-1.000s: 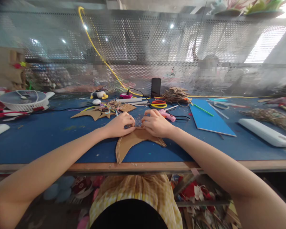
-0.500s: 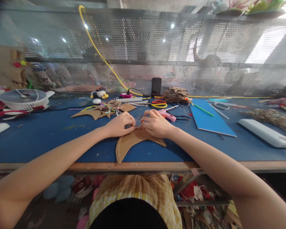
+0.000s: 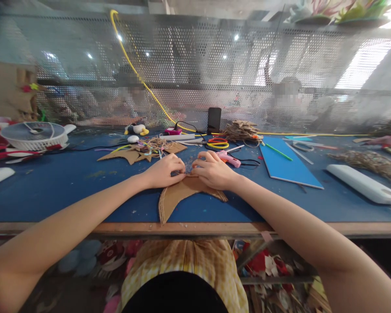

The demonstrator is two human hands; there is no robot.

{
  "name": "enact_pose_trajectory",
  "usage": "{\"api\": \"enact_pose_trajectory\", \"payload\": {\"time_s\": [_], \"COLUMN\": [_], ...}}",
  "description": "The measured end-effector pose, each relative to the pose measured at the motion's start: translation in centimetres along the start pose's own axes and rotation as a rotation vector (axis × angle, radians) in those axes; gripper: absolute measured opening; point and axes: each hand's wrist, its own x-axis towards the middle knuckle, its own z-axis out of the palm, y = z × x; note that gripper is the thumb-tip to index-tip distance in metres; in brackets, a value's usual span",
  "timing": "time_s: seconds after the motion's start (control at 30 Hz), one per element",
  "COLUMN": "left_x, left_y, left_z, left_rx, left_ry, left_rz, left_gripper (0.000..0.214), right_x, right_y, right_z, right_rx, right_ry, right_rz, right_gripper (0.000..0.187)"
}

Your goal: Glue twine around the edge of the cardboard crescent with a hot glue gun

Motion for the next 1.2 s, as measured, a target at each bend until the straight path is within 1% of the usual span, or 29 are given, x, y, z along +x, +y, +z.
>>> {"api": "enact_pose_trajectory", "payload": {"time_s": [0.17, 0.4, 0.57, 0.63, 0.77, 0.83, 1.03, 1.2], "left_x": [-0.02, 0.03, 0.00, -0.02, -0.04, -0.03, 0.00, -0.01], "left_y": [0.02, 0.02, -0.08, -0.07, 0.08, 0.13, -0.03, -0.09], "left_z": [0.04, -0.03, 0.02, -0.01, -0.21, -0.28, -0.07, 0.02], "left_rx": [0.007, 0.008, -0.004, -0.005, 0.007, 0.006, 0.001, 0.011], "left_ry": [0.002, -0.010, -0.003, -0.003, -0.013, -0.017, 0.001, -0.005], "left_rz": [-0.006, -0.005, 0.001, -0.002, -0.011, -0.007, -0.001, -0.003], "left_gripper": [0.016, 0.017, 0.017, 0.018, 0.019, 0.020, 0.019, 0.021], "right_x": [0.02, 0.04, 0.10, 0.09, -0.03, -0.10, -0.05, 0.09], "right_y": [-0.02, -0.04, -0.04, -0.03, 0.11, 0.18, 0.00, -0.20], "right_z": [0.04, -0.06, -0.20, -0.33, -0.58, -0.64, -0.37, -0.13], "right_rx": [-0.008, -0.023, 0.000, 0.014, 0.034, 0.044, 0.092, 0.120], "right_ry": [-0.037, -0.035, -0.073, -0.061, 0.021, 0.042, -0.041, -0.070], "right_rz": [0.000, 0.007, 0.020, 0.038, 0.126, 0.142, 0.110, 0.122], "right_gripper": [0.034, 0.035, 0.040, 0.040, 0.037, 0.036, 0.042, 0.047]}}
